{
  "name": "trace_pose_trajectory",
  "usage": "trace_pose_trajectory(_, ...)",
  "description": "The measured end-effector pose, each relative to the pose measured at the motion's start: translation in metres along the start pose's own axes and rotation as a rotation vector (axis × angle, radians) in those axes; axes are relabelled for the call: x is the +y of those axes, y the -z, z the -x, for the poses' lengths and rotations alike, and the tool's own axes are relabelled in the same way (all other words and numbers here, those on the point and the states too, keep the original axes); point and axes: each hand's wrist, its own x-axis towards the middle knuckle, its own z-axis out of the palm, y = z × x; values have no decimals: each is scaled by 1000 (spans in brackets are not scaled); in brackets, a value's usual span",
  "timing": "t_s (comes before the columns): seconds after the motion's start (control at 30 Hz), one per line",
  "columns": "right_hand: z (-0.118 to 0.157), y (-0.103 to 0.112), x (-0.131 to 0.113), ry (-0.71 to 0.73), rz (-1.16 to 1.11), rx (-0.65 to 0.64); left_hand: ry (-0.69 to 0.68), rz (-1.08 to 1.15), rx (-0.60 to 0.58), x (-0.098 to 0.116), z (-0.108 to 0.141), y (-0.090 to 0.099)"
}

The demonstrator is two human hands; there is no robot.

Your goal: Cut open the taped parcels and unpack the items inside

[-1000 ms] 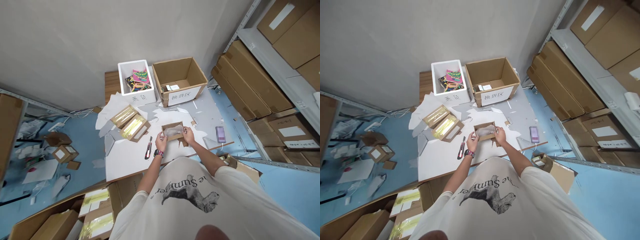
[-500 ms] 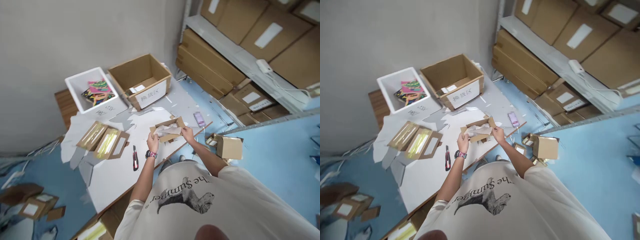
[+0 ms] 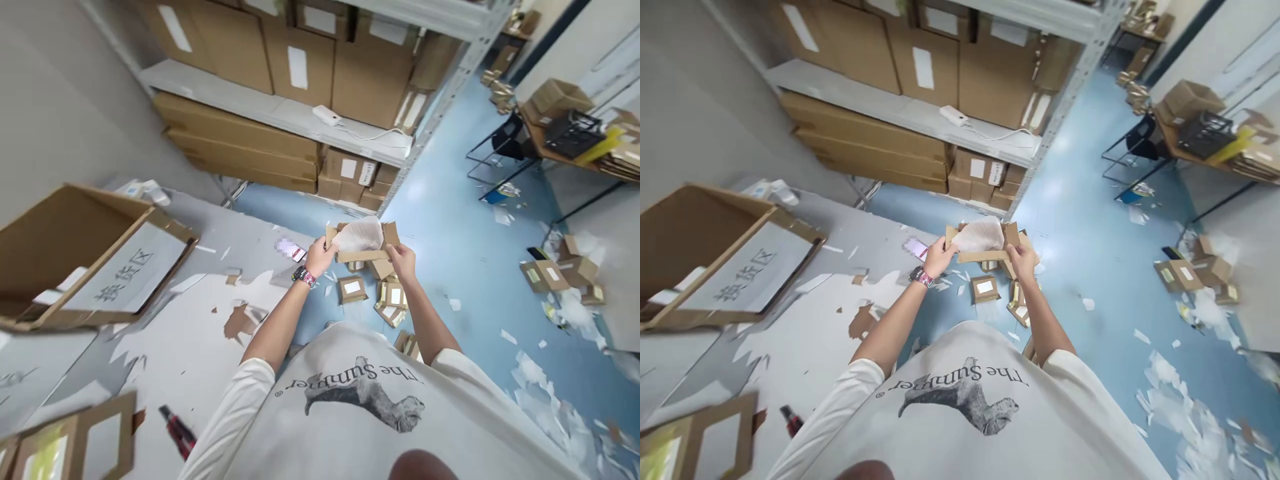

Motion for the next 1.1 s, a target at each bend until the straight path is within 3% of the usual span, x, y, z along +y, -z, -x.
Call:
trace_pose_trajectory(0.13, -28, 72, 10, -35, -22, 104, -109, 121, -141, 53, -53, -66)
trace_pose_trajectory(0.23, -41, 110, 20, -33, 50, 146, -132, 267, -228, 70, -75, -100)
trace_pose_trajectory(0.37, -47, 132, 36, -5, 138, 231, -99, 271, -203, 49, -69, -115)
trace_pose_trajectory(0.47, -46, 116, 49, 18, 145, 106, 17, 301, -221, 12, -30, -106)
trace_pose_trajectory(0.57, -46, 70, 63, 41, 121, -127, 195, 298, -213, -30, 29, -81)
trace_pose_trajectory(0.63, -51, 20, 70, 84, 113, -294, 283, 303, -90, -58, 71, -53)
trace_pose_trajectory(0.73, -49, -82, 63, 169, 123, -537, 400, 321, 221, -97, 141, 7)
trace_pose_trajectory(0.8, -27, -157, 44, 235, 150, -727, 475, 322, 474, -118, 198, 50)
trace_pose_trajectory(0.87, 14, -225, 18, 319, 173, -920, 540, 311, 725, -132, 261, 85)
trace_pose_trajectory(0.93, 68, -281, -8, 399, 180, -1111, 601, 300, 940, -141, 325, 108)
trace_pose_trajectory(1.0, 130, -323, -27, 461, 191, -1297, 664, 302, 1096, -150, 384, 121)
trace_pose_trajectory(1.1, 224, -370, -38, 549, 204, -1522, 761, 325, 1241, -166, 459, 136)
